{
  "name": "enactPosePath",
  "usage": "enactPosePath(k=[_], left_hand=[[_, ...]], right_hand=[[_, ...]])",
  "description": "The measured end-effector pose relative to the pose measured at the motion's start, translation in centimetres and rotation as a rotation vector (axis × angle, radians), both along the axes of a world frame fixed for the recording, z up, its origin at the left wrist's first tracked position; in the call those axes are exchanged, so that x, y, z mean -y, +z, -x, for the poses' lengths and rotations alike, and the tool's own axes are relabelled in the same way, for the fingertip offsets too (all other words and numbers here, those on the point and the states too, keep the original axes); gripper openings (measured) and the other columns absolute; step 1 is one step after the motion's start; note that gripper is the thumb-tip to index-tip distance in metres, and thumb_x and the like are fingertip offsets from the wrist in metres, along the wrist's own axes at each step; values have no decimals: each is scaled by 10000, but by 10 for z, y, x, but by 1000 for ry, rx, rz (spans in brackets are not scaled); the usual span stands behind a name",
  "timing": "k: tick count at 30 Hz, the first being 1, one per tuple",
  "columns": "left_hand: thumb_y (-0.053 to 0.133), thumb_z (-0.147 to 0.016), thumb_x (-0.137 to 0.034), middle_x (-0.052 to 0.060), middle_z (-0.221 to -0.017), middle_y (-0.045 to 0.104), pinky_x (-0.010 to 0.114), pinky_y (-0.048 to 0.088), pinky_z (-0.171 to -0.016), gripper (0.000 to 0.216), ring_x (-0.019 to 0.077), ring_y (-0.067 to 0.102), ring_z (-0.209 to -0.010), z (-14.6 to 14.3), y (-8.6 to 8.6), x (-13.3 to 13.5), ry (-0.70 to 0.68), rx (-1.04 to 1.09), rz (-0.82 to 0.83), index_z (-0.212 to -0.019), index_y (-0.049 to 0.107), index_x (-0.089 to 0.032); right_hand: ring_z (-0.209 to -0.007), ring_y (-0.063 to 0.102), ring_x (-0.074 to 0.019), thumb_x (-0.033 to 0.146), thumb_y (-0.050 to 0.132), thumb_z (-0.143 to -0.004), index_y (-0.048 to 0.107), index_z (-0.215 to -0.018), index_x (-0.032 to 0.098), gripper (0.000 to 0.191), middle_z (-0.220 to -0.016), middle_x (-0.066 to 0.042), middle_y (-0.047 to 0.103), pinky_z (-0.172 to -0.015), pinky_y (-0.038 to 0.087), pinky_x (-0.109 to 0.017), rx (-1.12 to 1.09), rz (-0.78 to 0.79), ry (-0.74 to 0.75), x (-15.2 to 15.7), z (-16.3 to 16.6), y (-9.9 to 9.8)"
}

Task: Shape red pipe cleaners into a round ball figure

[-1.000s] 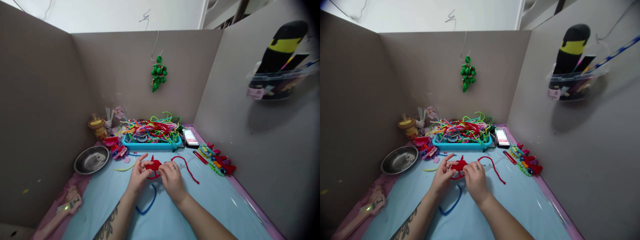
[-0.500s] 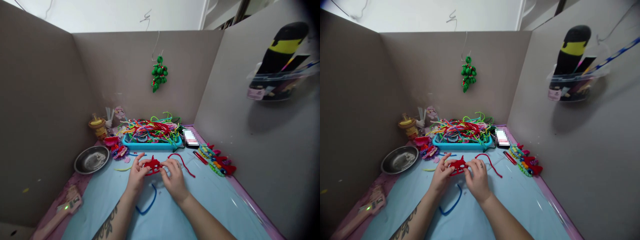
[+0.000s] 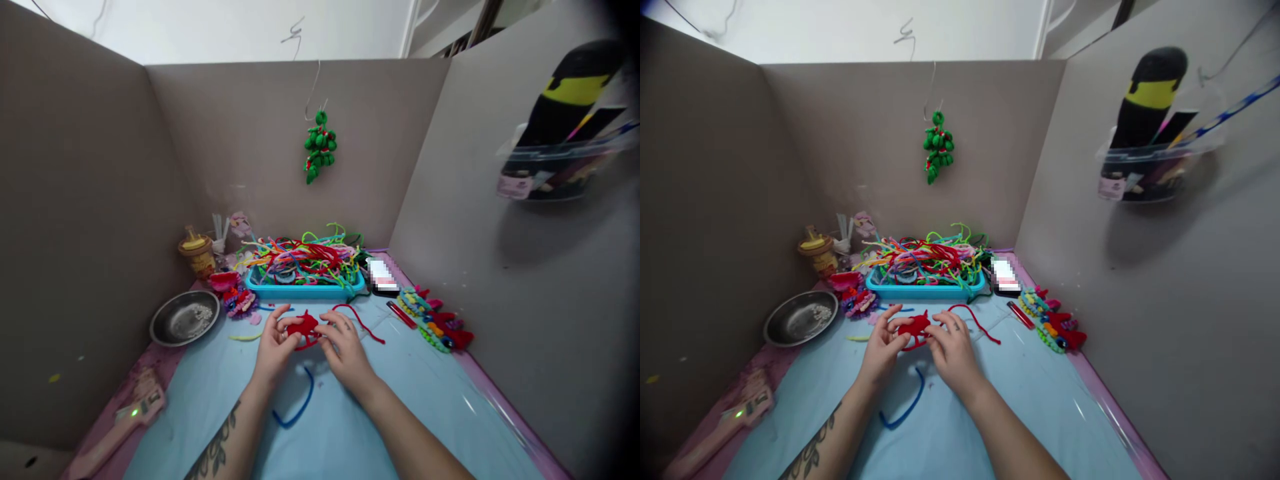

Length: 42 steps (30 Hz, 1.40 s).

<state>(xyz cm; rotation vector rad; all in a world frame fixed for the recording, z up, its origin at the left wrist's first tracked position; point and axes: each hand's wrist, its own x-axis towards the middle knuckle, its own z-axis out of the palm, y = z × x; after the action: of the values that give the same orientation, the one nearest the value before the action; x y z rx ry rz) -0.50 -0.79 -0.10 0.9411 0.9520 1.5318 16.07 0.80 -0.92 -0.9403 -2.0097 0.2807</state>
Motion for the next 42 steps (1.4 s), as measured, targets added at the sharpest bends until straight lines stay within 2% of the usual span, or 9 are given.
enactPosePath(k=[3,10,18,23,26,32,42], left_hand=[[740,-625,-194,27,-898,667,240,473,-649,618,151,642,-745,0,0,0,-13,-9,3,-1170,447,-214],[735,-640,-185,31,-913,671,229,474,-663,609,142,639,-762,-1,-4,1,-59,-15,-1,-1177,450,-215],[718,-657,-177,48,-932,671,253,466,-701,612,161,640,-800,-1,-9,0,-105,37,14,-1207,451,-209],[720,-658,-180,48,-944,666,256,460,-710,606,169,638,-828,-1,-13,-2,-129,47,35,-1207,464,-211],[719,-663,-177,53,-966,664,238,454,-674,600,151,634,-788,-2,-15,-2,-144,27,42,-1206,465,-209],[714,-672,-182,51,-966,661,248,464,-710,576,154,634,-816,-3,-15,-1,-139,18,44,-1196,476,-215],[713,-673,-179,52,-960,663,271,472,-753,581,172,639,-856,-5,-12,0,-149,48,46,-1197,464,-207]], right_hand=[[-1136,447,-249,182,511,-855,638,-955,228,169,-1162,-81,573,-967,379,-456,-16,19,15,0,3,-2],[-1039,517,-223,123,549,-804,615,-748,199,115,-1070,-80,572,-896,434,-399,-134,214,20,0,5,-1],[-992,498,-221,84,535,-813,649,-815,220,177,-1010,-72,544,-856,436,-398,-123,-6,-21,2,1,0],[-933,494,-218,84,551,-811,662,-799,215,172,-925,-65,560,-830,435,-398,-125,-90,-107,6,6,2],[-869,500,-207,87,568,-806,666,-804,210,157,-855,-52,568,-802,431,-385,-127,-81,-155,8,9,1],[-803,510,-199,122,582,-812,669,-785,216,131,-776,-36,574,-746,417,-354,-98,-53,-203,10,11,-2],[-753,545,-185,132,564,-825,607,-759,205,106,-727,-16,630,-747,425,-339,-123,-35,-119,9,10,-2]])
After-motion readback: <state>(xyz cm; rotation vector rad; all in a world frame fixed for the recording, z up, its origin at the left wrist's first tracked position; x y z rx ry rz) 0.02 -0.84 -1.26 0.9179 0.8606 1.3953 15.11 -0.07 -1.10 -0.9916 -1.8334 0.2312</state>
